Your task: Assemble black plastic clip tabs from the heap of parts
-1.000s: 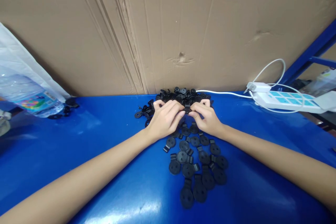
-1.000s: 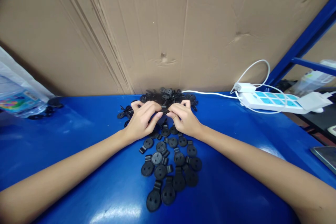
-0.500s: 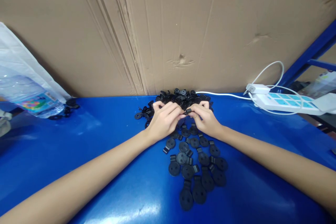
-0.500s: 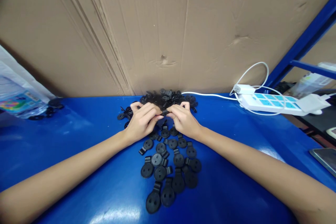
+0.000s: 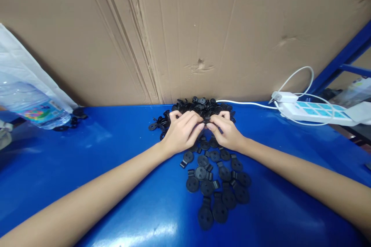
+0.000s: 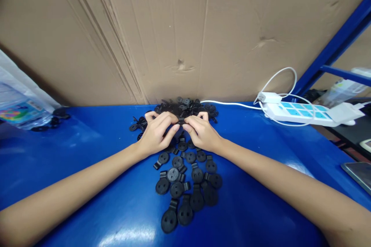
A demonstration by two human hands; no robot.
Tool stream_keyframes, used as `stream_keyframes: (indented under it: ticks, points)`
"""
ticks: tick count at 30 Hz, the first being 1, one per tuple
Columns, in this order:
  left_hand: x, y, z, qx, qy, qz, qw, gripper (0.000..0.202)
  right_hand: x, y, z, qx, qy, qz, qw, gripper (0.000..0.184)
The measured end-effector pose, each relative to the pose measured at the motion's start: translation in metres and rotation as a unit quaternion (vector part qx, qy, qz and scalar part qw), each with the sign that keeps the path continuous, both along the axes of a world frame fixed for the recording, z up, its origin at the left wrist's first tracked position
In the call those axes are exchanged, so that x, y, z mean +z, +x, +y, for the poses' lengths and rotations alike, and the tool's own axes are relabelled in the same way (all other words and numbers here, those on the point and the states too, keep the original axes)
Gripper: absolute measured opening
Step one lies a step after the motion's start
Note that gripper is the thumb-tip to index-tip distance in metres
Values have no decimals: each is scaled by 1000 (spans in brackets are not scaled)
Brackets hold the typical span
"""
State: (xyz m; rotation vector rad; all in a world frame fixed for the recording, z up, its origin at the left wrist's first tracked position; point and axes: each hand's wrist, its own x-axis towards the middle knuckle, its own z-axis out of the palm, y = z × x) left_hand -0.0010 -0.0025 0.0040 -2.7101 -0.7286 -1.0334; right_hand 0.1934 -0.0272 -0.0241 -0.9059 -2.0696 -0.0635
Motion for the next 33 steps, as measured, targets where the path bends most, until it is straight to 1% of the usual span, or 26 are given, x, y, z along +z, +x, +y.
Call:
stream_keyframes:
  ticks: [3, 7, 12, 17, 20, 24, 30, 33]
  points:
    - [1, 0, 0, 1, 2, 0, 1000, 19, 1, 0, -1, 14, -2, -9, 1000, 21]
    - [0, 0, -1, 0, 6, 17, 1000, 22, 3, 0, -2, 28, -9, -17, 999, 27]
    - [0, -1, 0, -9, 11, 30, 999, 27, 3, -1, -2, 9, -1, 2, 1000, 18]
    - [0, -1, 1, -18, 43, 28, 999, 27, 2, 0, -2, 17, 16, 1, 1000, 17]
    - [1, 0, 1, -17, 52, 31, 998, 27, 3, 1, -2, 20, 10, -6, 1000, 17]
    - [0, -1, 2, -15, 54, 35, 998, 27, 2, 1, -1, 26, -3, -21, 999, 17]
    - [0, -1, 1, -28, 52, 52, 997, 27, -1, 2, 1, 18, 17, 2, 1000, 22]
    - [1, 0, 0, -26, 33, 39, 998, 27, -1, 1, 0, 15, 24, 15, 999, 20]
